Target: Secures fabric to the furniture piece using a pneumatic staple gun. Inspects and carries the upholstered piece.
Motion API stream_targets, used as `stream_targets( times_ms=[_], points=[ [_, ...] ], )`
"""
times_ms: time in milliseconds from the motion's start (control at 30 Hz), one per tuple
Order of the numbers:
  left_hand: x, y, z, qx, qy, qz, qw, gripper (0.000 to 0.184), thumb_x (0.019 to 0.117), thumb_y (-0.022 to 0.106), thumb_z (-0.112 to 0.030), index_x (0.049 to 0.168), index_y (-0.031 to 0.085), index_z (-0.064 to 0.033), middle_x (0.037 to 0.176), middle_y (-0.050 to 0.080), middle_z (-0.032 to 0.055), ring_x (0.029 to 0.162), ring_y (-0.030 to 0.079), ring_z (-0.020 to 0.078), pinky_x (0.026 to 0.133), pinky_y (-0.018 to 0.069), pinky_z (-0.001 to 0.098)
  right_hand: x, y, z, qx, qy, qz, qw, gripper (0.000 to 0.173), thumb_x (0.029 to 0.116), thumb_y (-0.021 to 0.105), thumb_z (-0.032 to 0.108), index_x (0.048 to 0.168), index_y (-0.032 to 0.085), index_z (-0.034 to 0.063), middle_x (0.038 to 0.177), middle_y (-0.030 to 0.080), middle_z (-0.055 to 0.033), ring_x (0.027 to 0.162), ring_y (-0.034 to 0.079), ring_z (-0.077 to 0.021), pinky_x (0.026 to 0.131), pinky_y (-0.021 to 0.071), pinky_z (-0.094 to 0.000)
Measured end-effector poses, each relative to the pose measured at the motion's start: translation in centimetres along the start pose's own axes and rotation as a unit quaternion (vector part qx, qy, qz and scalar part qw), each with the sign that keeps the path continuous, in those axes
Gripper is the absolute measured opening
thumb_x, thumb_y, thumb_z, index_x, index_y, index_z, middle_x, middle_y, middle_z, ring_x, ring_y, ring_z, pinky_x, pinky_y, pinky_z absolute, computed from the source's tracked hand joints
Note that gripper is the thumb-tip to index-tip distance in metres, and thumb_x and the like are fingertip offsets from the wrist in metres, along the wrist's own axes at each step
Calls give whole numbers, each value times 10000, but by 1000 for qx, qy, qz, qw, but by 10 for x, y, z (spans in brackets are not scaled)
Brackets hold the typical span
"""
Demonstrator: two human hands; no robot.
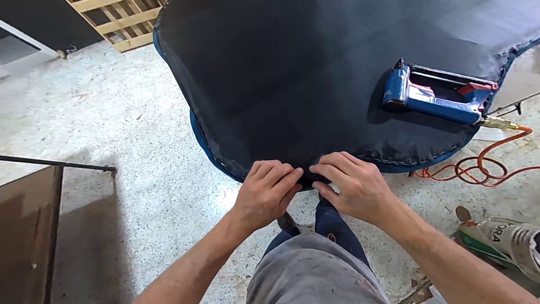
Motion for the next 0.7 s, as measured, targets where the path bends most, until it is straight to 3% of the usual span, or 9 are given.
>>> stream_targets(
  times_ms=[100, 233, 367, 467, 533, 633, 700],
  points=[
    [2, 3, 5, -1, 6, 7, 1000, 223, 975, 687, -262, 1148, 778, -156, 1057, 719, 11, 1050, 649, 174, 942, 520, 362, 5, 9, -5, -30, -21, 2, 999, 191, 994, 630, 251, 1078, 763, 142, 972, 687, -20, 922, 664, -189, 724, 570, -319],
    [1, 7, 5, -13, 44, -22, 999, 156, 953, 680, -129, 1063, 786, -103, 980, 724, 33, 956, 669, 181, 890, 548, 347, 4, 20, -5, -75, -66, -108, 989, 113, 950, 642, 121, 895, 718, 57, 856, 682, -85, 743, 664, -225, 587, 547, -334],
    [-3, 6, 7, -20, 86, -53, 995, 155, 928, 683, -85, 1047, 783, -85, 985, 721, 49, 933, 659, 184, 872, 538, 345, -4, 22, -5, -60, -107, -147, 981, 101, 916, 669, 99, 824, 680, 59, 830, 676, -91, 709, 651, -226, 573, 533, -338],
    [-5, 6, 9, -22, 94, -36, 995, 160, 928, 671, -85, 1040, 784, -93, 996, 728, 42, 944, 664, 179, 879, 540, 342, -2, 14, -3, -16, -88, -68, 994, 126, 923, 649, 161, 835, 698, 86, 871, 687, -61, 785, 671, -199, 623, 556, -321],
    [-4, 6, 10, -31, 81, -25, 996, 149, 932, 669, -93, 1024, 786, -96, 990, 728, 40, 956, 668, 178, 892, 543, 342, 0, 7, -2, 5, -49, -29, 998, 153, 873, 648, 237, 889, 731, 110, 934, 687, -34, 851, 670, -168, 661, 564, -307],
    [-2, 7, 10, -52, 60, -36, 996, 125, 931, 691, -110, 1009, 788, -91, 973, 722, 42, 959, 670, 179, 896, 551, 343, 6, 6, 2, 7, -23, -33, 999, 202, 903, 691, 293, 994, 744, 121, 1001, 687, -39, 901, 675, -170, 684, 575, -310],
    [-3, 8, 10, -57, 60, -42, 996, 125, 925, 698, -108, 1007, 793, -93, 974, 723, 41, 957, 668, 175, 893, 552, 342, 8, 14, 3, -5, -39, -44, 998, 168, 942, 673, 249, 1022, 750, 123, 974, 686, -42, 872, 671, -181, 665, 568, -312]
  ],
)
Point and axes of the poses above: each hand's wrist, its own x-axis towards the middle knuckle, its own y-axis out of the palm, z = x × y, the point moved 4 cm from there along x, towards the middle knuckle
